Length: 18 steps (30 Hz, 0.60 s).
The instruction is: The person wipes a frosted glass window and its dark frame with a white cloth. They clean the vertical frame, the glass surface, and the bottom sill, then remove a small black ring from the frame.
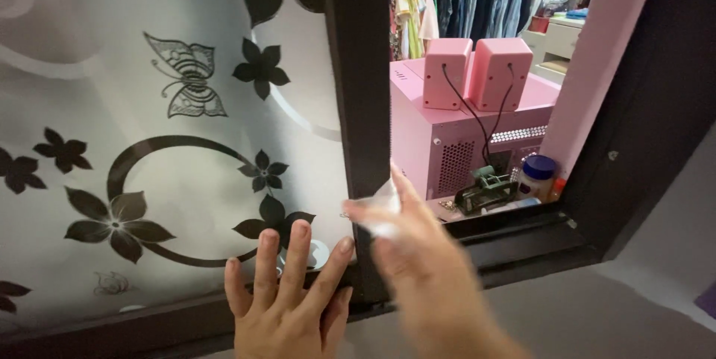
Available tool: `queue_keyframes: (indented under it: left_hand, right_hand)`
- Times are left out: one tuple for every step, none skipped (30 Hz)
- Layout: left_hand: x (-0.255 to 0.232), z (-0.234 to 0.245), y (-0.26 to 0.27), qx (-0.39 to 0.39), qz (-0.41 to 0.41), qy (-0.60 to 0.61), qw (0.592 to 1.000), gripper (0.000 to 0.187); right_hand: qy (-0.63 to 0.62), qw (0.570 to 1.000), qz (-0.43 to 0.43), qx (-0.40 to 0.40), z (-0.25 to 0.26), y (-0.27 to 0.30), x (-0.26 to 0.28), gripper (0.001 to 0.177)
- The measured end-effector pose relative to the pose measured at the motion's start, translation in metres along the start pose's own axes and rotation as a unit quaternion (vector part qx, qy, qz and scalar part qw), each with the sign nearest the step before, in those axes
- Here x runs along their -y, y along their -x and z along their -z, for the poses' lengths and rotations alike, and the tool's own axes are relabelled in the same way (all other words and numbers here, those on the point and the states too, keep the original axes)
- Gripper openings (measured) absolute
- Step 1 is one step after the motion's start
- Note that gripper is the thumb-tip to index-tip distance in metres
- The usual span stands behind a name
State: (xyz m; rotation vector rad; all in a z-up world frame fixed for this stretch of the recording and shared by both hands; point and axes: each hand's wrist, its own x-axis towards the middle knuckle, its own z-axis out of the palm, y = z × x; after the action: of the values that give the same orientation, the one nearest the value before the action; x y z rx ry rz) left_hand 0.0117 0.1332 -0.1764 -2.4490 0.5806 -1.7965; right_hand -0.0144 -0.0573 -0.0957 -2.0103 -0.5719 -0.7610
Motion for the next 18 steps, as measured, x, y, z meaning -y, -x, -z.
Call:
queue_keyframes:
  left_hand:
    - [-0.002,0.001,-0.001,0.001,-0.001,0.002,1.0,0.054]
    - [-0.003,0.003,-0.001,0.011,0.008,0.012,1.0,0.053]
    - [-0.004,0.004,-0.002,0.021,0.015,0.022,0.999,0.052]
    - [-0.005,0.005,-0.002,0.022,0.014,0.023,0.999,0.052]
    - [-0.004,0.007,-0.003,0.026,0.015,0.028,0.999,0.054]
    - [-0.004,0.008,-0.004,0.029,0.015,0.032,0.999,0.056]
    - [-0.003,0.008,-0.003,0.026,0.017,0.03,0.999,0.056]
    - [-0.003,0.008,-0.003,0.023,0.019,0.028,0.999,0.054]
    - [-0.003,0.008,-0.001,0.022,0.022,0.027,0.999,0.052]
    - [-0.002,0.006,-0.003,0.022,0.023,0.026,0.999,0.052]
    - [-0.002,0.006,-0.003,0.009,0.019,0.029,0.999,0.05]
    - [-0.001,0.005,-0.004,-0.004,0.014,0.032,0.999,0.048]
    - [-0.001,0.005,-0.003,-0.003,0.014,0.033,0.999,0.048]
    - [-0.001,0.005,-0.002,0.001,0.012,0.03,0.999,0.049]
    - [0.0,0.005,-0.002,0.005,0.011,0.026,1.0,0.051]
    - [-0.001,0.004,-0.002,0.003,0.012,0.027,1.0,0.051]
    - [-0.001,0.003,-0.002,-0.002,0.011,0.025,1.0,0.051]
    - [0.0,0.001,-0.001,-0.006,0.01,0.024,1.0,0.05]
  right_hand:
    - [0.001,1.0,-0.002,0.0,0.011,-0.011,0.01,0.057]
    - [-0.226,0.963,-0.134,-0.069,0.022,-0.022,0.021,0.052]
    - [-0.434,0.853,-0.254,-0.138,0.033,-0.035,0.032,0.047]
    - [-0.434,0.853,-0.255,-0.14,0.044,-0.049,0.036,0.047]
    - [-0.401,0.834,-0.301,-0.23,0.054,-0.064,0.042,0.041]
    - [-0.363,0.805,-0.345,-0.317,0.064,-0.079,0.049,0.036]
    - [-0.364,0.807,-0.342,-0.315,0.073,-0.087,0.052,0.036]
    - [-0.408,0.82,-0.293,-0.274,0.082,-0.095,0.055,0.034]
    - [-0.45,0.827,-0.246,-0.23,0.091,-0.103,0.057,0.034]
    - [-0.45,0.827,-0.247,-0.229,0.091,-0.11,0.068,0.034]
    - [-0.457,0.844,-0.166,-0.227,0.091,-0.116,0.078,0.031]
    - [-0.461,0.855,-0.085,-0.221,0.092,-0.123,0.087,0.031]
    - [-0.461,0.855,-0.085,-0.222,0.085,-0.124,0.087,0.031]
    - [-0.279,0.949,0.116,-0.085,0.078,-0.125,0.087,0.027]
    - [-0.069,0.945,0.318,0.047,0.071,-0.126,0.088,0.058]
    - [-0.068,0.944,0.319,0.047,0.053,-0.126,0.094,0.058]
    - [-0.104,0.982,0.149,-0.046,0.034,-0.127,0.099,0.038]
    - [-0.137,0.981,-0.026,-0.137,0.015,-0.127,0.104,0.091]
